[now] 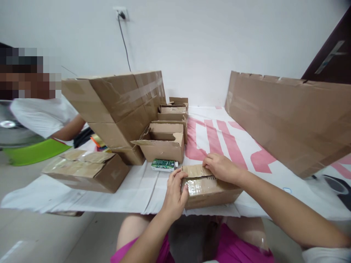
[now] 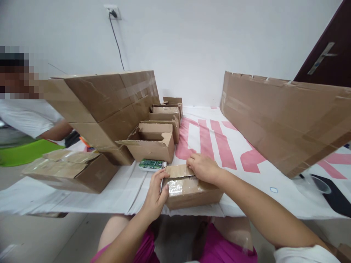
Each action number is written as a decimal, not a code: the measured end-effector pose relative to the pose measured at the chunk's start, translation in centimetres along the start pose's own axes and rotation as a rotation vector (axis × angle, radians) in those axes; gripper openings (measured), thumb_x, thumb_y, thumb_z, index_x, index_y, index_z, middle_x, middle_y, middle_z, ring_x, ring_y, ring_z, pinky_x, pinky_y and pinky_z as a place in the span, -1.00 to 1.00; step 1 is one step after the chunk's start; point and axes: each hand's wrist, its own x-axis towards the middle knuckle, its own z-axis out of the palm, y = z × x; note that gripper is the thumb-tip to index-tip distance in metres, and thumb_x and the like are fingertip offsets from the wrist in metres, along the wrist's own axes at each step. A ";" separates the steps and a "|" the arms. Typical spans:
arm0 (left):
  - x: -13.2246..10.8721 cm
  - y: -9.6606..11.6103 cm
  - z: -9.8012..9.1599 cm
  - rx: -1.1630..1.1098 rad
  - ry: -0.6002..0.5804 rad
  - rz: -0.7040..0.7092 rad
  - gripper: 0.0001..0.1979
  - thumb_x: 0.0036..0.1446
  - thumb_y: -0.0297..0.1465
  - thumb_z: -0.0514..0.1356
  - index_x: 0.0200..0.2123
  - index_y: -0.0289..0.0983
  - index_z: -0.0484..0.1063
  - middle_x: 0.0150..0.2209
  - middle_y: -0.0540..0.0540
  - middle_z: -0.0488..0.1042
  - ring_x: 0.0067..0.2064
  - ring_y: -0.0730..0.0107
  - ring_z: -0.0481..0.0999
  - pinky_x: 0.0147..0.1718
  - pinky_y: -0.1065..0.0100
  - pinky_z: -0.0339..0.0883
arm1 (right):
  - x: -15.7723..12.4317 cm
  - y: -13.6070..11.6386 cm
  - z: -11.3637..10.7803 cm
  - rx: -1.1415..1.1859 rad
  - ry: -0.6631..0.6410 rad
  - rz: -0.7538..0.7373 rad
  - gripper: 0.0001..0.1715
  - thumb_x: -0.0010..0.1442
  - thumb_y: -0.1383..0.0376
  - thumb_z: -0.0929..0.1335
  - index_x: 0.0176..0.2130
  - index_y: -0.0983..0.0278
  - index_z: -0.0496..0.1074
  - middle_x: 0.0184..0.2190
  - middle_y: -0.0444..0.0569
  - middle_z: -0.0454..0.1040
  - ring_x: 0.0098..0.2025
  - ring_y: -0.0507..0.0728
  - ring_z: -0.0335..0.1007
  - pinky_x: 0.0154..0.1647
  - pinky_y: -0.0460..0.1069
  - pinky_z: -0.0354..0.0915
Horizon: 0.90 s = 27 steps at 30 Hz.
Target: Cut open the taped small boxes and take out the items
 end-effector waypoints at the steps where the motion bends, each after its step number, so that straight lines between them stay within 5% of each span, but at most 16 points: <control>1: 0.0 0.0 0.0 0.001 -0.002 -0.003 -0.73 0.22 -0.39 -0.01 -0.01 -0.25 0.26 0.06 -0.27 0.28 0.20 0.08 0.25 0.12 -0.04 0.21 | 0.0 -0.2 -0.1 -0.030 -0.008 0.003 -0.81 0.25 0.44 0.25 -0.30 0.29 0.45 -0.28 0.02 0.43 -0.26 0.11 0.34 -0.30 -0.04 0.21; 7: -0.1 -0.2 -0.2 0.011 -0.043 0.011 -0.72 0.23 -0.39 -0.03 0.01 -0.22 0.23 0.02 -0.24 0.32 0.17 0.09 0.27 0.11 -0.05 0.20 | -0.2 0.3 -1.0 0.150 -0.074 0.046 -0.80 0.22 0.48 0.25 -0.33 0.28 0.42 -0.33 -0.02 0.47 -0.30 0.09 0.36 -0.30 -0.05 0.21; 11: 0.0 -0.4 -0.1 -0.002 -0.043 0.022 -0.71 0.23 -0.40 -0.03 0.02 -0.23 0.23 0.02 -0.24 0.32 0.15 0.10 0.28 0.09 -0.02 0.21 | -0.3 0.9 -0.8 0.228 -0.010 0.140 -0.78 0.26 0.44 0.23 -0.18 0.29 0.43 -0.23 0.02 0.50 -0.20 0.12 0.42 -0.21 -0.02 0.27; 20: -0.2 -0.7 0.2 -0.023 -0.028 0.045 -0.70 0.23 -0.42 -0.02 0.04 -0.22 0.20 0.03 -0.24 0.29 0.16 0.12 0.27 0.10 0.00 0.20 | -0.2 -1.2 -1.1 -0.236 -0.120 0.031 -0.76 0.26 0.44 0.23 -0.29 0.32 0.48 -0.31 0.04 0.48 -0.29 0.13 0.37 -0.34 -0.03 0.19; 27: -0.1 -0.7 0.3 -0.019 -0.031 0.044 -0.70 0.24 -0.42 -0.02 0.04 -0.23 0.19 0.03 -0.24 0.29 0.15 0.11 0.26 0.10 0.00 0.20 | 0.4 -1.6 -1.5 -0.316 -0.204 0.015 -0.77 0.28 0.45 0.20 -0.22 0.36 0.43 -0.28 0.10 0.47 -0.26 0.14 0.38 -0.30 -0.02 0.20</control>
